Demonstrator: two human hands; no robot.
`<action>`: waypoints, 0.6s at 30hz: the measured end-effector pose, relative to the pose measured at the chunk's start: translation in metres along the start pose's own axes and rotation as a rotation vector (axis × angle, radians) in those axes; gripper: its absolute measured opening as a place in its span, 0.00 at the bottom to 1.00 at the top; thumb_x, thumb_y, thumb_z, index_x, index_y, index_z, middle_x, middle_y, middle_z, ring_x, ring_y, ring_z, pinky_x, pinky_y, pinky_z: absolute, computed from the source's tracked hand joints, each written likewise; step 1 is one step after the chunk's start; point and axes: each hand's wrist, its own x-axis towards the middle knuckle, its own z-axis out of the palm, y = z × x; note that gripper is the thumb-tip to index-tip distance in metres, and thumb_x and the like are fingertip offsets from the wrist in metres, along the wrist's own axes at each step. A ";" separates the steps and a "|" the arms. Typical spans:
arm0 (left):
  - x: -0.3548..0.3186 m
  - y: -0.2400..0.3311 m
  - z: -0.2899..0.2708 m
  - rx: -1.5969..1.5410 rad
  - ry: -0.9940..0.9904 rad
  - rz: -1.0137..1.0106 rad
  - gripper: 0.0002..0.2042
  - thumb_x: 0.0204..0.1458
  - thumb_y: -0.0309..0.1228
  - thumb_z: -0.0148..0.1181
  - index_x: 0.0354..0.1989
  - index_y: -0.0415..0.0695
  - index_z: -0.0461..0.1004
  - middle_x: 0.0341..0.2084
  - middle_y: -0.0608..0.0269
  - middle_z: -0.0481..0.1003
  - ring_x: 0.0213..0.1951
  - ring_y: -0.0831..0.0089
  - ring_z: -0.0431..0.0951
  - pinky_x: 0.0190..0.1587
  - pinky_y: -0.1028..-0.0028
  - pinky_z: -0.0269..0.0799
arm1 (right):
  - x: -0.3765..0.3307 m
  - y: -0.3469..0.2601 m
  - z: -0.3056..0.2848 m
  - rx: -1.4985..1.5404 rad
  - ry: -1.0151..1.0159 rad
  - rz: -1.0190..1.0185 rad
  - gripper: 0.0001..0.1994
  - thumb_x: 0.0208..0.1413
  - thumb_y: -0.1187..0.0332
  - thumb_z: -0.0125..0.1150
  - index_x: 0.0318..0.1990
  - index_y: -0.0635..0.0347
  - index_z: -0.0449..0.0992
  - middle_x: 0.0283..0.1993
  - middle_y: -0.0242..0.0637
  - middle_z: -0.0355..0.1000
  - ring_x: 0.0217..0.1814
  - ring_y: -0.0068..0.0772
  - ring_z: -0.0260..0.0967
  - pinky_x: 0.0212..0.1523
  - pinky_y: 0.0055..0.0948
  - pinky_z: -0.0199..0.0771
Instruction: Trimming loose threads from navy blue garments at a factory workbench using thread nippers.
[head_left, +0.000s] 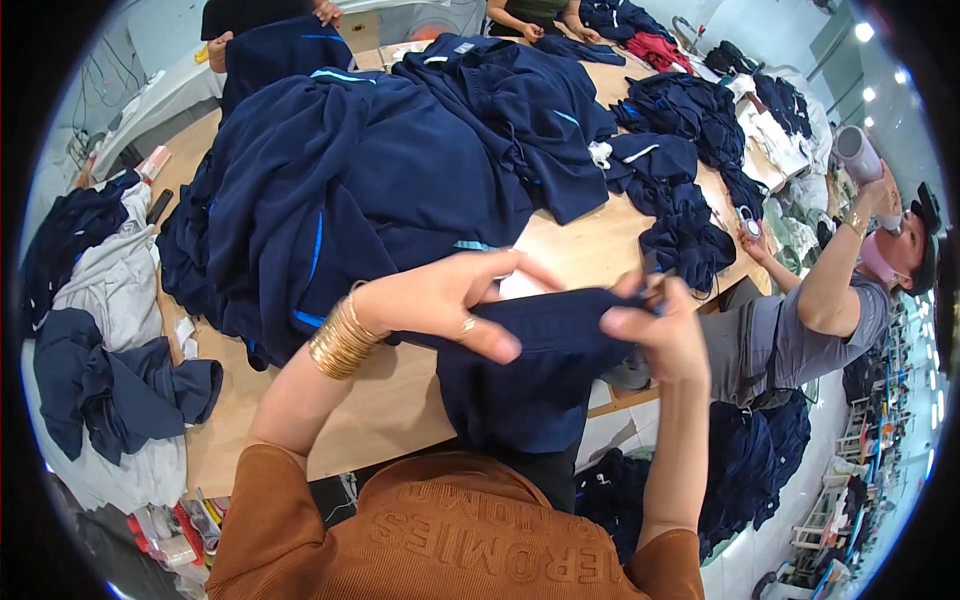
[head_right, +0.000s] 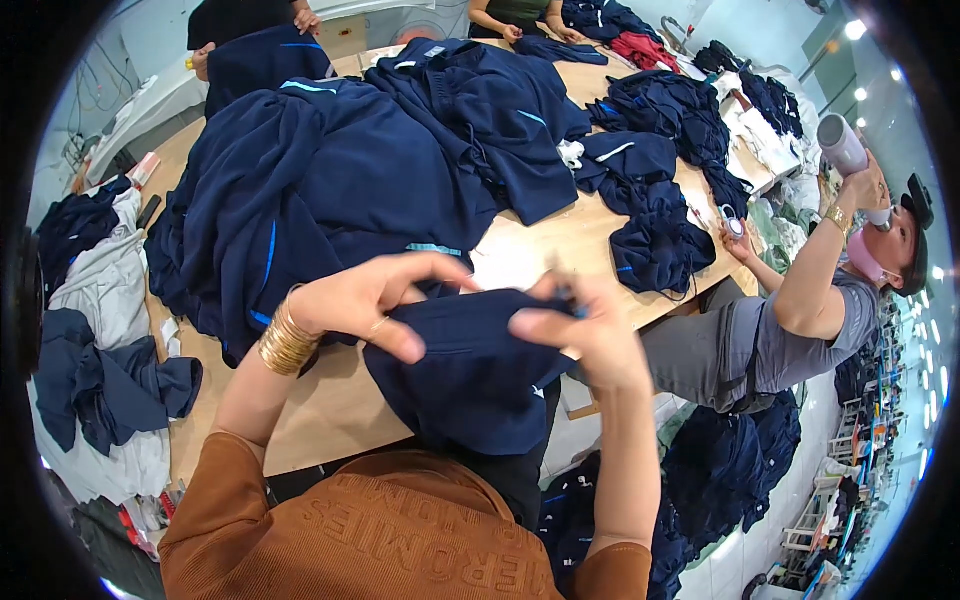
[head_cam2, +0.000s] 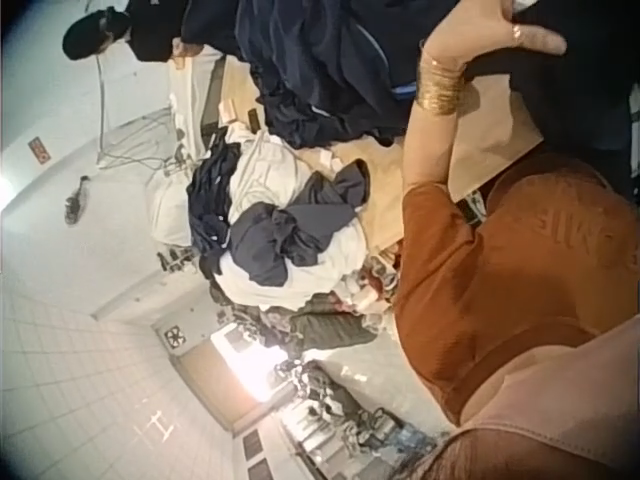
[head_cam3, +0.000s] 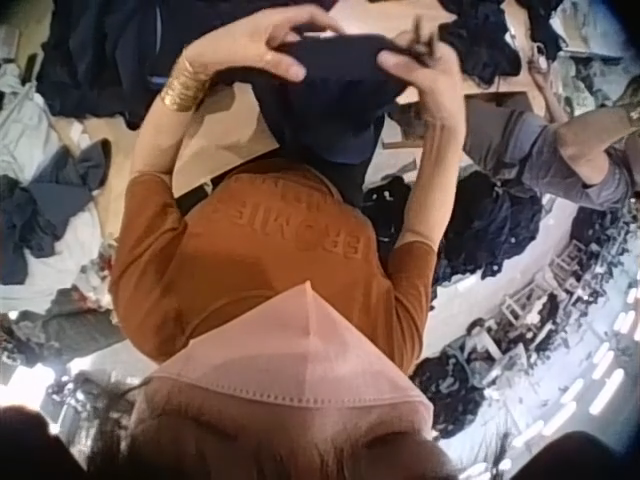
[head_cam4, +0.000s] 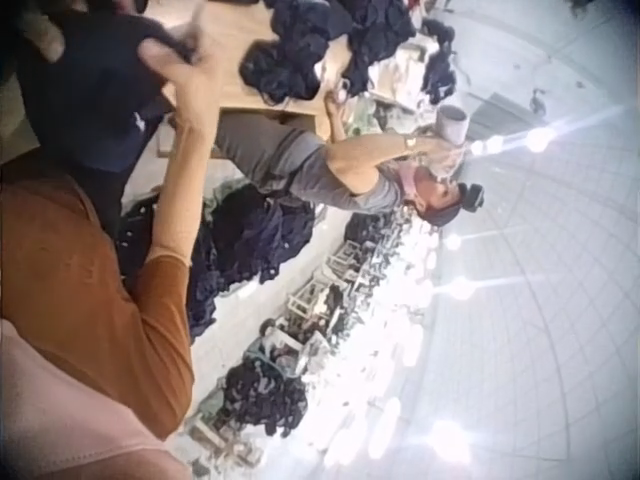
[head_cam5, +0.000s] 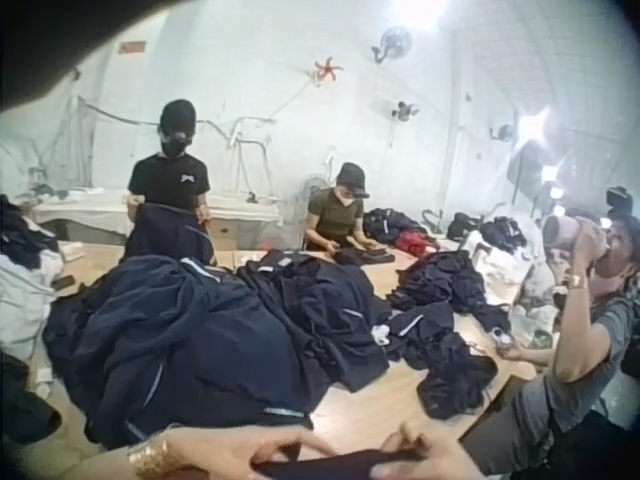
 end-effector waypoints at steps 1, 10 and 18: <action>-0.010 -0.007 -0.010 0.211 -0.071 -0.081 0.29 0.41 0.27 0.68 0.53 0.32 0.62 0.44 0.63 0.69 0.40 0.78 0.71 0.46 0.78 0.67 | -0.003 0.000 -0.007 0.119 0.136 -0.051 0.12 0.33 0.76 0.68 0.27 0.61 0.71 0.26 0.27 0.68 0.29 0.20 0.64 0.36 0.19 0.64; -0.083 0.014 -0.048 0.268 0.406 -0.114 0.13 0.40 0.32 0.66 0.20 0.35 0.71 0.16 0.71 0.70 0.21 0.87 0.66 0.25 0.84 0.62 | -0.027 -0.003 -0.076 0.365 0.551 -0.208 0.08 0.34 0.78 0.59 0.25 0.59 0.67 0.21 0.27 0.64 0.20 0.18 0.61 0.25 0.13 0.63; -0.094 0.016 -0.055 0.276 0.537 -0.041 0.13 0.43 0.34 0.65 0.19 0.38 0.71 0.15 0.72 0.69 0.19 0.87 0.65 0.23 0.85 0.60 | -0.029 -0.001 -0.073 0.390 0.578 -0.177 0.06 0.37 0.76 0.60 0.25 0.60 0.70 0.19 0.24 0.64 0.16 0.12 0.57 0.17 0.11 0.50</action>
